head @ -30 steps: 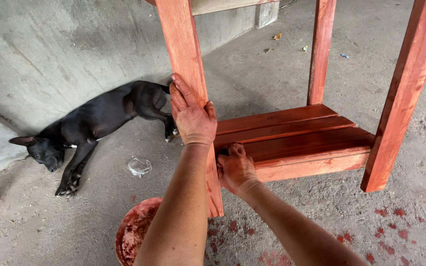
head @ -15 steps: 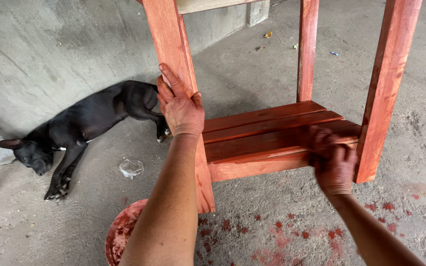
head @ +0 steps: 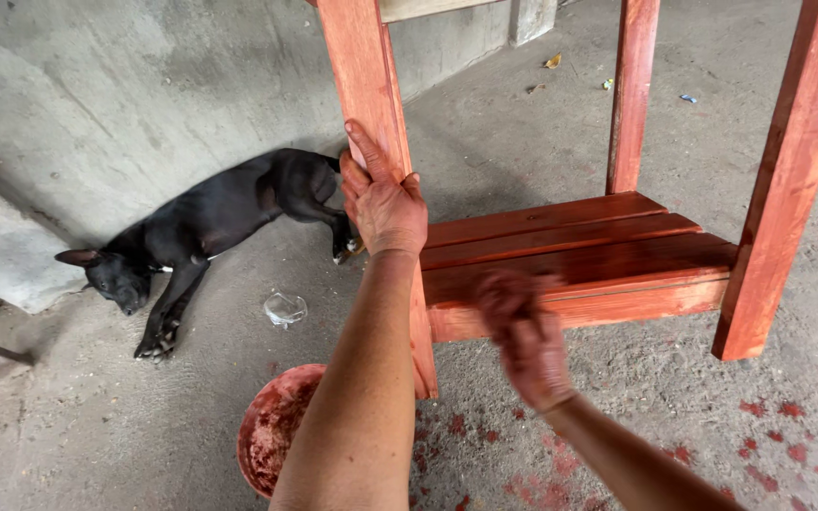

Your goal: The person dips a cloth into a bucket of red wood stain and wipes the stain by hand over the legs, stretchers, and lower shelf of a small wooden table, working the liquid into the wood surfaces across the frame.

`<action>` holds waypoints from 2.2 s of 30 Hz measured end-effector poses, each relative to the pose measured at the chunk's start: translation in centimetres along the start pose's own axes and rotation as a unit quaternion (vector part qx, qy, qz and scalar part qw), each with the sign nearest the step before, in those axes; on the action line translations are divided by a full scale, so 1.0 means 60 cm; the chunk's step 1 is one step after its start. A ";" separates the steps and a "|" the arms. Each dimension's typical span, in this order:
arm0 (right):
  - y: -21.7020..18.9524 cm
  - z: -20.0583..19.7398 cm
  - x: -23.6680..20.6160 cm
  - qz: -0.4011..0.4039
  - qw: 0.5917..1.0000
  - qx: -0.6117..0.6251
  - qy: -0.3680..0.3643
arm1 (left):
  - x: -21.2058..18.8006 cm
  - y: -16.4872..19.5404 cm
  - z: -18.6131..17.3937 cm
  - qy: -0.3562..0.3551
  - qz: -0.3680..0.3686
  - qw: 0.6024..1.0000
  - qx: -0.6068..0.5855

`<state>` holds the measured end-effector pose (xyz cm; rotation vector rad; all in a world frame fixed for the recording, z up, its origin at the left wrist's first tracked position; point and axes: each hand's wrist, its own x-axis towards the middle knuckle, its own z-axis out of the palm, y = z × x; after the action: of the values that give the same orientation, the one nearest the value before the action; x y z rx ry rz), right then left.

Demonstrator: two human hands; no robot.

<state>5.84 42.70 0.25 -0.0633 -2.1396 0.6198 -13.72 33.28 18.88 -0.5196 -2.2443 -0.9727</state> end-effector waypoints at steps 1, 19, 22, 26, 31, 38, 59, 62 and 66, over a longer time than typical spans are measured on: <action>-0.035 0.031 0.006 -0.009 0.999 -0.033 -0.011 | 0.001 -0.001 0.000 0.003 -0.004 1.000 0.005; 0.009 0.054 0.013 -0.285 0.864 -0.187 -0.371 | -0.002 -0.020 0.004 -0.003 0.018 1.000 0.005; 0.015 0.039 0.020 -0.264 0.818 -0.229 -0.456 | -0.004 -0.018 0.000 -0.016 0.015 1.000 -0.005; -0.005 0.028 0.015 -0.063 0.953 -0.076 -0.286 | -0.002 -0.015 0.000 -0.012 0.009 1.000 -0.010; -0.023 0.040 0.002 -0.077 0.949 -0.133 -0.276 | -0.004 -0.015 0.002 -0.007 0.010 1.000 -0.009; 0.055 -0.009 -0.023 -0.162 0.925 -0.247 -0.240 | -0.001 -0.011 -0.001 -0.027 -0.001 1.000 -0.016; 0.010 0.027 -0.013 -0.150 0.951 -0.177 -0.204 | -0.004 -0.020 0.005 -0.023 0.001 0.999 -0.023; 0.015 0.018 -0.016 -0.071 0.967 -0.151 -0.190 | -0.003 -0.020 0.005 -0.006 0.007 1.000 -0.018; -0.017 0.060 -0.019 -0.123 0.977 -0.120 -0.125 | -0.002 -0.021 0.010 -0.009 0.007 1.000 -0.016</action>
<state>3.91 40.04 -1.91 0.1539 -2.4097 0.2306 -14.59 32.92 17.86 -0.5594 -2.2416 -1.0031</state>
